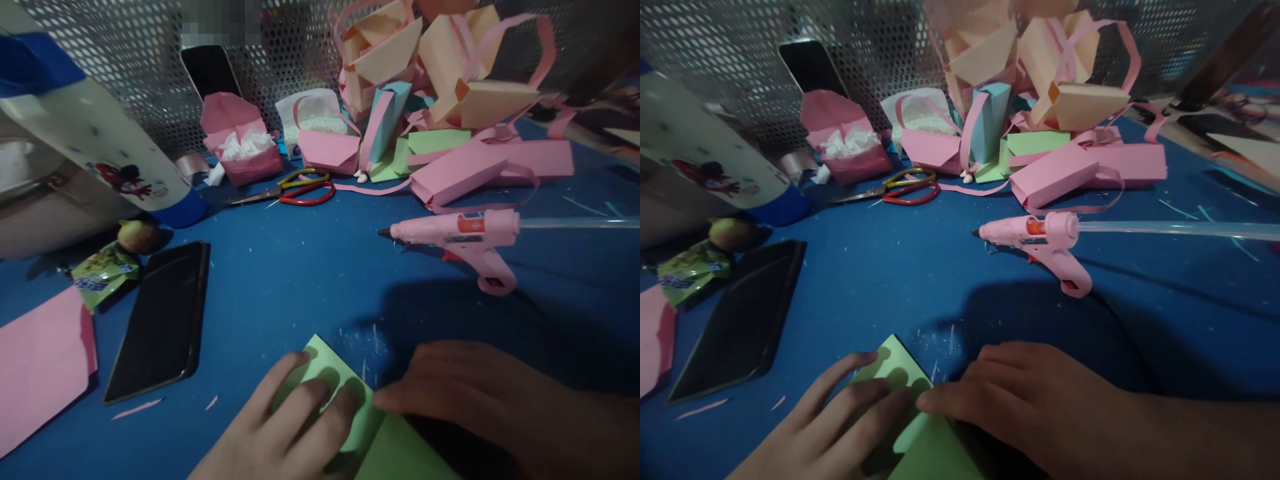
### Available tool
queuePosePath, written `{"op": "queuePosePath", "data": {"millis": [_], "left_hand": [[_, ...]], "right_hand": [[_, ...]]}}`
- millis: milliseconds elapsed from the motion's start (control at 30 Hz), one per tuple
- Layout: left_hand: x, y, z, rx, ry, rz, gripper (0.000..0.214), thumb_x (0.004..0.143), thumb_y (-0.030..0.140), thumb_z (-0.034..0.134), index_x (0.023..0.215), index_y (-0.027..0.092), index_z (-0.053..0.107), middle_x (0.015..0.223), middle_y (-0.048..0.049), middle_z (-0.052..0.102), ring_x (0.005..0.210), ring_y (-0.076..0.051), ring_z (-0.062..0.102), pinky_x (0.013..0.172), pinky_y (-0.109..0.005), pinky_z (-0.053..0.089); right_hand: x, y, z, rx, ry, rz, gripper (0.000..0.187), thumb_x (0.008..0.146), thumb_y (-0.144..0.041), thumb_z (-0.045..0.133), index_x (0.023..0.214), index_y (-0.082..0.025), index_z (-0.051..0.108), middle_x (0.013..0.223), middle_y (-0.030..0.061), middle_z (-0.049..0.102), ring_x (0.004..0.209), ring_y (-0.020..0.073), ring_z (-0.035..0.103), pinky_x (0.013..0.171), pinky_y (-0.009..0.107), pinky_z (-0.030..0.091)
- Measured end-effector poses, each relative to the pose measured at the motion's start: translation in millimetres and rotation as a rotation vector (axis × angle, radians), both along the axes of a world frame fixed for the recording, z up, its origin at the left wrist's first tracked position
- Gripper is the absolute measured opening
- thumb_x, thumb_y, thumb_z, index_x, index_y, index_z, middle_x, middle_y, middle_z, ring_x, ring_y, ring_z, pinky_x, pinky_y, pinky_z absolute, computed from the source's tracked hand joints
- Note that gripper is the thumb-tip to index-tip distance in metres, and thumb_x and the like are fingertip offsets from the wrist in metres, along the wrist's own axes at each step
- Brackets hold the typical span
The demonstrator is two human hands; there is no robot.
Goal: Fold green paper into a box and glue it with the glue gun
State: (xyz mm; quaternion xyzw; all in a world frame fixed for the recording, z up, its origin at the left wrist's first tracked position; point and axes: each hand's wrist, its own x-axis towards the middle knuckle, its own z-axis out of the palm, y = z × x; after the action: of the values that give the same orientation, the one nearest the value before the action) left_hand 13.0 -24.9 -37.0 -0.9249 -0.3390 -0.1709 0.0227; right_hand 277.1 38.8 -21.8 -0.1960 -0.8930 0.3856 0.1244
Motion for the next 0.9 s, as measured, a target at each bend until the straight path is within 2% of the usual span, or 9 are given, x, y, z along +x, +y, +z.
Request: {"op": "queuePosePath", "data": {"millis": [133, 233, 433, 600, 700, 800, 900], "left_hand": [[3, 0, 6.1, -0.003, 0.060, -0.006, 0.019, 0.096, 0.028, 0.052, 0.097, 0.027, 0.071, 0.112, 0.0035, 0.064, 0.104, -0.017, 0.056, 0.120, -0.040, 0.025], [6, 0, 8.7, -0.009, 0.086, 0.003, 0.017, 0.095, 0.027, 0.053, 0.095, 0.026, 0.070, 0.110, 0.0022, 0.064, 0.103, -0.018, 0.056, 0.118, -0.040, 0.028], [7, -1, 11.0, -0.035, 0.093, -0.005, 0.022, 0.098, 0.024, 0.049, 0.092, 0.024, 0.070, 0.107, 0.0019, 0.064, 0.104, -0.017, 0.055, 0.120, -0.039, 0.017], [5, -2, 7.2, -0.061, -0.072, 0.024, 0.018, 0.098, 0.025, 0.053, 0.092, 0.021, 0.070, 0.108, 0.0019, 0.066, 0.103, -0.016, 0.056, 0.121, -0.036, 0.019], [1, -6, 3.5, -0.049, -0.146, 0.036, 0.011, 0.093, 0.021, 0.060, 0.085, 0.021, 0.068, 0.109, 0.0020, 0.066, 0.102, -0.016, 0.057, 0.122, -0.041, 0.022], [-4, -10, 2.9, -0.035, -0.114, 0.011, 0.011, 0.090, 0.021, 0.065, 0.079, 0.023, 0.066, 0.116, 0.0016, 0.064, 0.106, -0.019, 0.057, 0.120, -0.051, 0.024], [-9, -14, 5.2, -0.021, -0.074, 0.001, 0.008, 0.089, 0.021, 0.066, 0.080, 0.022, 0.065, 0.118, 0.0005, 0.064, 0.108, -0.019, 0.058, 0.120, -0.053, 0.024]], "right_hand": [[-3, 3, 3.8, -0.014, -0.073, 0.046, 0.063, 0.076, -0.029, 0.078, 0.134, -0.025, 0.053, 0.113, 0.0044, 0.071, 0.103, 0.0213, 0.066, 0.093, 0.030, 0.051], [-5, 2, 4.8, -0.015, -0.066, 0.028, 0.064, 0.075, -0.031, 0.077, 0.134, -0.025, 0.053, 0.114, 0.0050, 0.070, 0.108, 0.0227, 0.065, 0.094, 0.032, 0.051], [-7, 3, 8.6, -0.007, -0.098, 0.042, 0.064, 0.072, -0.033, 0.075, 0.132, -0.023, 0.055, 0.115, 0.0068, 0.070, 0.108, 0.0247, 0.065, 0.092, 0.036, 0.052], [-6, 2, 8.8, -0.022, -0.111, 0.014, 0.059, 0.077, -0.037, 0.074, 0.132, -0.025, 0.056, 0.118, 0.0067, 0.069, 0.111, 0.0253, 0.064, 0.096, 0.038, 0.051], [-6, 3, 9.1, -0.019, -0.113, 0.022, 0.057, 0.079, -0.036, 0.073, 0.132, -0.024, 0.056, 0.118, 0.0076, 0.068, 0.111, 0.0247, 0.063, 0.095, 0.036, 0.051], [-6, 4, 10.4, -0.008, -0.114, 0.027, 0.054, 0.081, -0.035, 0.071, 0.132, -0.023, 0.057, 0.121, 0.0085, 0.068, 0.113, 0.0244, 0.062, 0.096, 0.035, 0.050], [-5, 4, 11.0, -0.010, -0.127, 0.029, 0.055, 0.081, -0.036, 0.072, 0.133, -0.023, 0.056, 0.123, 0.0092, 0.066, 0.115, 0.0253, 0.061, 0.098, 0.036, 0.049]]}}
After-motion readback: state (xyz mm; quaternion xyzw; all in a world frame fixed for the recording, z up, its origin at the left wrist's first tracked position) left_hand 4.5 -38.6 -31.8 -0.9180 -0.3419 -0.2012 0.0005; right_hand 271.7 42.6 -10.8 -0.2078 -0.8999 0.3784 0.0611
